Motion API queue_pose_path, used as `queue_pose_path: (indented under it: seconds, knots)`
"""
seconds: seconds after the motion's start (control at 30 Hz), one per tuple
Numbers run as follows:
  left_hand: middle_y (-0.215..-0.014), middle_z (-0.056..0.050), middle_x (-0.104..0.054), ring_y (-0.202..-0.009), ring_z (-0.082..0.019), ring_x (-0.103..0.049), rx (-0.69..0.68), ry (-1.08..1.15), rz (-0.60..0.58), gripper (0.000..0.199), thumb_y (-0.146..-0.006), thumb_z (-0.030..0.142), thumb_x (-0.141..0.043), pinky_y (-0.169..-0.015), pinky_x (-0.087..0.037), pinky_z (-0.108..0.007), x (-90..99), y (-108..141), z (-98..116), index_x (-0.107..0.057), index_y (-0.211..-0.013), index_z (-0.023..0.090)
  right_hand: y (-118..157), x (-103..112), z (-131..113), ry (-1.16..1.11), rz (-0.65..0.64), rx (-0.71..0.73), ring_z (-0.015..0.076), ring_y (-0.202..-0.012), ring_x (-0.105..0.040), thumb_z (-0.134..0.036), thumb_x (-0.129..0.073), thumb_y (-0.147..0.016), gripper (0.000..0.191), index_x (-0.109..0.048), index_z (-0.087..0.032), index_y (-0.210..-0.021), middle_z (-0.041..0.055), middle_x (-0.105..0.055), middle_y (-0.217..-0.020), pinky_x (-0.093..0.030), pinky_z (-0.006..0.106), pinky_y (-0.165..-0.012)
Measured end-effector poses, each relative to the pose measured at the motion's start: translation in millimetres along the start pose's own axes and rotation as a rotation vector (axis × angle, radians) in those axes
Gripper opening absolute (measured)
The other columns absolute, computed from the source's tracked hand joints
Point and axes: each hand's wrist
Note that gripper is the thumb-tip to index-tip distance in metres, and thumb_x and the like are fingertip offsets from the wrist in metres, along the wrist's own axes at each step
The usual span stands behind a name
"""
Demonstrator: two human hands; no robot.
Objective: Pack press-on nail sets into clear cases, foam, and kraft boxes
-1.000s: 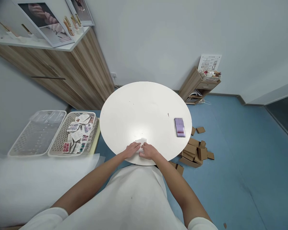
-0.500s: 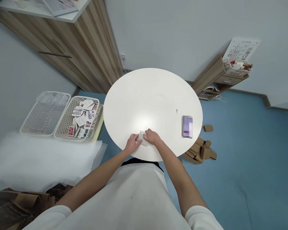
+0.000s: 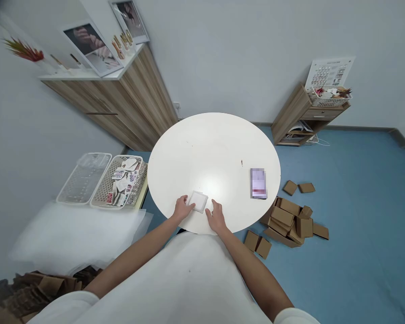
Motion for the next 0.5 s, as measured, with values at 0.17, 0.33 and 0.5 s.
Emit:
queue_pose_path:
  seconds: [0.17,0.33,0.5]
  knots:
    - [-0.113,-0.015,-0.048,-0.104,-0.023,-0.049,0.063,0.006,0.014,0.055,-0.069,0.044,-0.055,-0.081,-0.04,-0.032,8.3,8.4,-2.9,-0.042,-0.113,0.015,3.5,1.2,2.7,-0.139,-0.115,-0.096,0.0164,-0.087,-0.056,-0.038,-0.038,-0.08,0.052,-0.029,-0.019,-0.127,0.0111,-0.045,-0.117,-0.043,0.032,-0.08]
    - [-0.099,-0.01,-0.058,-0.091,-0.02,-0.056,0.059,0.057,-0.018,0.038,-0.076,0.042,-0.048,-0.076,-0.042,-0.031,14.9,10.4,-1.9,-0.051,-0.104,0.017,5.0,-2.7,-3.3,-0.389,-0.188,-0.221,0.0179,-0.101,-0.053,-0.042,-0.041,-0.078,0.055,-0.03,-0.022,-0.128,0.0113,-0.043,-0.124,-0.046,0.029,-0.076]
    - [-0.101,-0.009,-0.059,-0.091,-0.018,-0.056,0.042,0.056,-0.05,0.034,-0.077,0.037,-0.047,-0.078,-0.043,-0.029,11.9,11.3,0.2,-0.053,-0.104,0.017,7.0,-9.2,-8.6,-0.526,-0.209,-0.197,0.0195,-0.11,-0.049,-0.043,-0.049,-0.074,0.061,-0.03,-0.024,-0.129,0.0104,-0.035,-0.133,-0.045,0.03,-0.081]
Point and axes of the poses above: each hand's wrist, its own y-axis away from the middle knuckle, its own x-axis out of the back of the hand, z = x × y
